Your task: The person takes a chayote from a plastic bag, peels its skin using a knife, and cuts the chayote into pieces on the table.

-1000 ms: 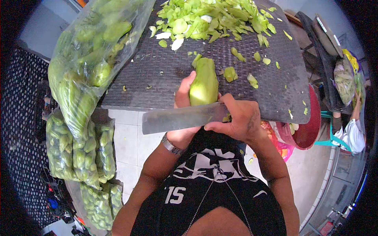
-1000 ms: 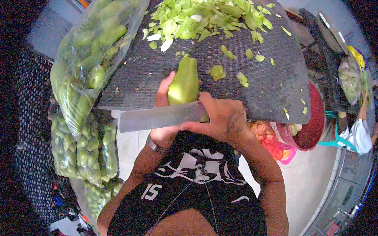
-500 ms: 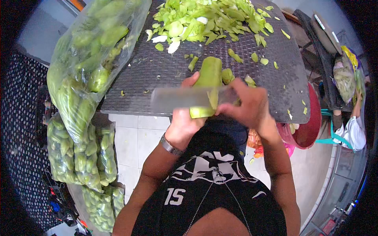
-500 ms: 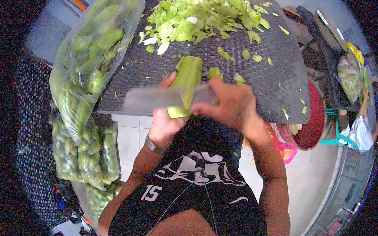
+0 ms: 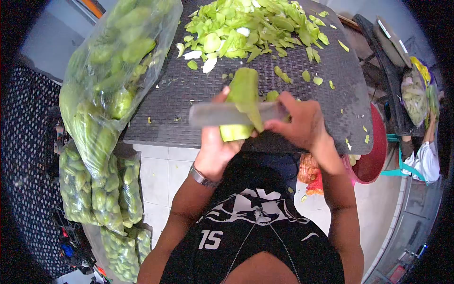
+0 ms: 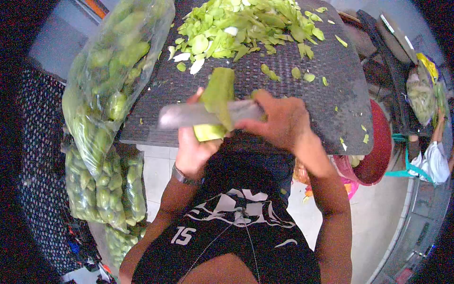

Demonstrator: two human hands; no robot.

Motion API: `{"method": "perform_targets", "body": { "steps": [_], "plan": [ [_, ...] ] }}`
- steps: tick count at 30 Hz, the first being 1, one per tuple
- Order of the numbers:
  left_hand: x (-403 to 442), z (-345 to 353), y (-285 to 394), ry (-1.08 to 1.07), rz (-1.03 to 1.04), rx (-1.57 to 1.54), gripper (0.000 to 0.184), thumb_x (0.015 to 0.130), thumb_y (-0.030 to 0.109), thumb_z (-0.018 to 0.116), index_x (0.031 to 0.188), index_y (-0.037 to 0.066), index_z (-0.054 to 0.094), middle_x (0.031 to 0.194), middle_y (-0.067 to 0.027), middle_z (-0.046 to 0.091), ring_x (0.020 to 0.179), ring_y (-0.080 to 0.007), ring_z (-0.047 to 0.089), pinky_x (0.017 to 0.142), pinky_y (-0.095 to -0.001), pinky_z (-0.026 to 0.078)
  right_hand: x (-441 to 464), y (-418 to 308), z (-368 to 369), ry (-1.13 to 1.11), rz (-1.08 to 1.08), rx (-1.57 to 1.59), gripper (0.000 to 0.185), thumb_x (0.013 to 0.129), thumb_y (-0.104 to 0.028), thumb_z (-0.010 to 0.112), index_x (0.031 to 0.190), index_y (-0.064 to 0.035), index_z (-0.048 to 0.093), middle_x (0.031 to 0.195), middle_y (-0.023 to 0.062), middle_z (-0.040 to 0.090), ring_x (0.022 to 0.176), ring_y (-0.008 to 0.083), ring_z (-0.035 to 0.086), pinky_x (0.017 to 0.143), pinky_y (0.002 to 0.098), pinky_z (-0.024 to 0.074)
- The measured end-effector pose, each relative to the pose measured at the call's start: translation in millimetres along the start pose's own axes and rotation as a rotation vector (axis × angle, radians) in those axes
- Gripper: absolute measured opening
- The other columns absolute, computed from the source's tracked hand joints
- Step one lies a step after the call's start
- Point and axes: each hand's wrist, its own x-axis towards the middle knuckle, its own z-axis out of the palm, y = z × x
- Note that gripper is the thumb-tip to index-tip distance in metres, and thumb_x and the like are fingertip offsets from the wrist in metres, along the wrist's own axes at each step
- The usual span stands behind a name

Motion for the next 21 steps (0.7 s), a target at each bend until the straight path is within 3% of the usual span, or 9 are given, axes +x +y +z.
{"method": "perform_targets", "body": {
  "steps": [4, 10, 13, 17, 20, 21],
  "plan": [
    [3, -9, 9, -0.057, 0.026, 0.048, 0.058, 0.105, 0.055, 0.041, 0.136, 0.009, 0.056, 0.118, -0.0145, 0.070, 0.095, -0.0287, 0.072, 0.060, -0.0442, 0.060, 2, 12, 3, -0.005, 0.095, -0.046, 0.065, 0.081, -0.071, 0.070, 0.102, -0.0100, 0.062, 0.067, 0.0186, 0.067, 0.069, 0.0420, 0.071, 0.059, 0.0528, 0.0549],
    [-2, 9, -3, 0.030, 0.007, 0.086, 0.056, 0.105, 0.053, 0.043, 0.135, 0.008, 0.057, 0.113, -0.0147, 0.070, 0.088, -0.0281, 0.072, 0.060, -0.0409, 0.059, 18, 10, 1, 0.025, 0.004, -0.050, 0.066, 0.086, -0.071, 0.066, 0.104, -0.0083, 0.061, 0.070, 0.0231, 0.068, 0.073, 0.0463, 0.070, 0.062, 0.0548, 0.0548],
    [-6, 17, 8, -0.015, 0.023, 0.208, 0.059, 0.105, 0.052, 0.042, 0.136, 0.004, 0.056, 0.115, -0.0204, 0.069, 0.087, -0.0298, 0.072, 0.058, -0.0384, 0.059, 29, 54, -12, 0.016, 0.292, -0.025, 0.066, 0.092, -0.070, 0.059, 0.095, -0.0041, 0.064, 0.074, 0.0267, 0.067, 0.079, 0.0488, 0.069, 0.068, 0.0550, 0.0530],
    [4, 23, 10, 0.090, 0.032, 0.151, 0.058, 0.105, 0.052, 0.045, 0.136, 0.005, 0.057, 0.113, -0.0173, 0.070, 0.091, -0.0296, 0.072, 0.066, -0.0415, 0.062, 41, 73, -13, -0.110, 0.442, 0.070, 0.068, 0.099, -0.065, 0.052, 0.086, -0.0002, 0.067, 0.078, 0.0292, 0.066, 0.077, 0.0482, 0.068, 0.069, 0.0521, 0.0506],
    [15, 31, 12, 0.214, 0.032, 0.121, 0.055, 0.105, 0.052, 0.047, 0.134, 0.007, 0.059, 0.110, -0.0125, 0.071, 0.094, -0.0280, 0.072, 0.072, -0.0440, 0.062, 38, 59, -8, -0.130, 0.423, 0.405, 0.069, 0.102, -0.063, 0.050, 0.085, 0.0018, 0.067, 0.079, 0.0309, 0.064, 0.076, 0.0475, 0.067, 0.068, 0.0508, 0.0496],
    [18, 27, 13, 0.210, 0.031, 0.114, 0.054, 0.105, 0.052, 0.048, 0.134, 0.007, 0.059, 0.111, -0.0122, 0.071, 0.096, -0.0283, 0.072, 0.073, -0.0448, 0.062, 35, 55, 1, -0.087, 0.323, 0.296, 0.065, 0.102, -0.059, 0.052, 0.088, 0.0024, 0.067, 0.078, 0.0306, 0.064, 0.078, 0.0462, 0.068, 0.069, 0.0496, 0.0500]
  ]
}}
